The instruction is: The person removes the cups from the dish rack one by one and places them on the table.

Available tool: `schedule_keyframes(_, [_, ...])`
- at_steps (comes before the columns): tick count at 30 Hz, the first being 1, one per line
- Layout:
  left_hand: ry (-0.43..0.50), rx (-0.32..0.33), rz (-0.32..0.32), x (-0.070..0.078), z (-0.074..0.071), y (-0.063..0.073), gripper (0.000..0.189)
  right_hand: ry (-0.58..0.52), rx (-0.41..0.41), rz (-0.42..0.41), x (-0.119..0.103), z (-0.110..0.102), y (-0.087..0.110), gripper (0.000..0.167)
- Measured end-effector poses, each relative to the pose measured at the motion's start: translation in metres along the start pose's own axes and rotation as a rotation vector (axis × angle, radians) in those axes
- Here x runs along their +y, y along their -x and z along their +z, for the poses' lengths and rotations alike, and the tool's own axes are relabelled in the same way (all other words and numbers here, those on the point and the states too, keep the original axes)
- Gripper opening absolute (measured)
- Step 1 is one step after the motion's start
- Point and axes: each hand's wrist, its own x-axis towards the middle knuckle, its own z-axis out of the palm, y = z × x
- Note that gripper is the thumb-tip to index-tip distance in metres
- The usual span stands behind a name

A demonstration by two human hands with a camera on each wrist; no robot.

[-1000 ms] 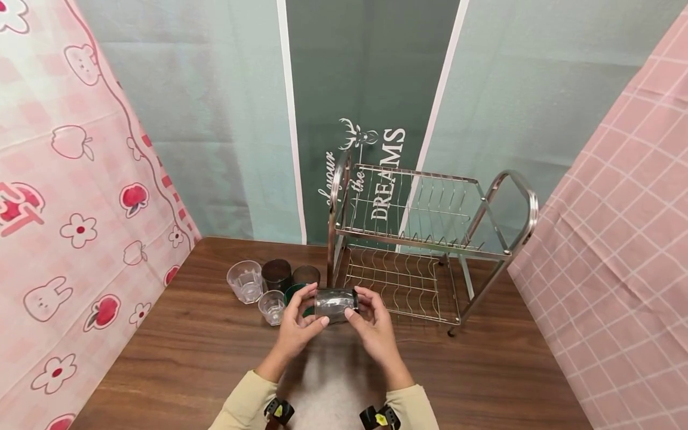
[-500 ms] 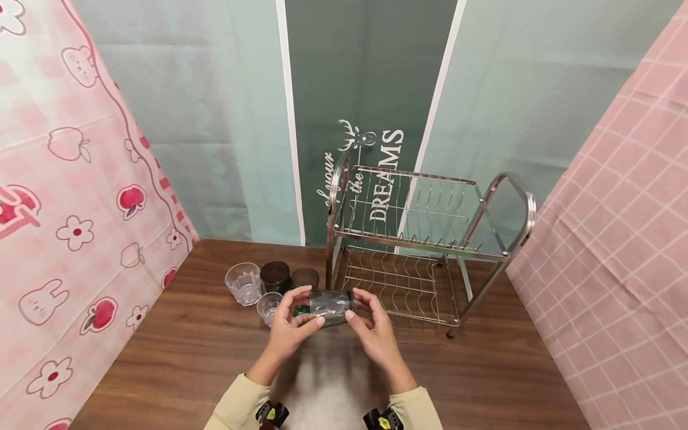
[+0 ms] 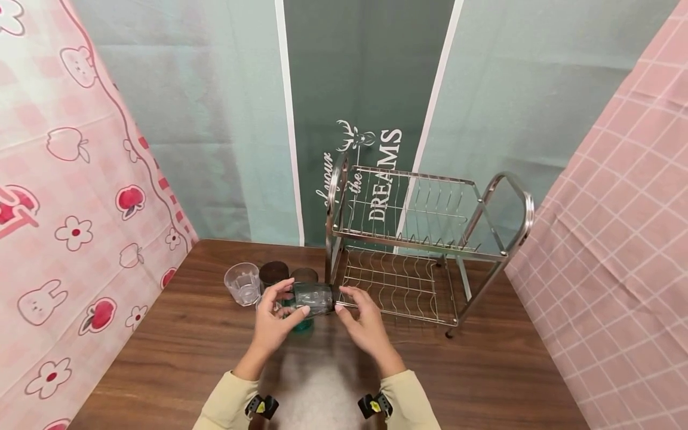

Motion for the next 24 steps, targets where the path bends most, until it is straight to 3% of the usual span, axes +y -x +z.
schedule_keyframes(7, [-0.14,0.051,0.016,0.003,-0.015,-0.007,0.054,0.22,-0.098,-0.099,-0.004,0.007,-0.014,0.042])
schedule_keyframes(13, [-0.249,0.117,-0.006,-0.023,-0.029,-0.014,0.057,0.37,-0.262,-0.08,-0.015,0.008,-0.026,0.045])
schedule_keyframes(16, [-0.29,0.117,-0.019,-0.03,-0.035,-0.015,0.057,0.414,-0.317,-0.082,-0.02,0.008,-0.03,0.044])
schedule_keyframes(24, [-0.415,0.104,0.024,-0.027,-0.046,-0.017,0.057,0.482,-0.377,-0.116,-0.025,0.012,-0.036,0.04])
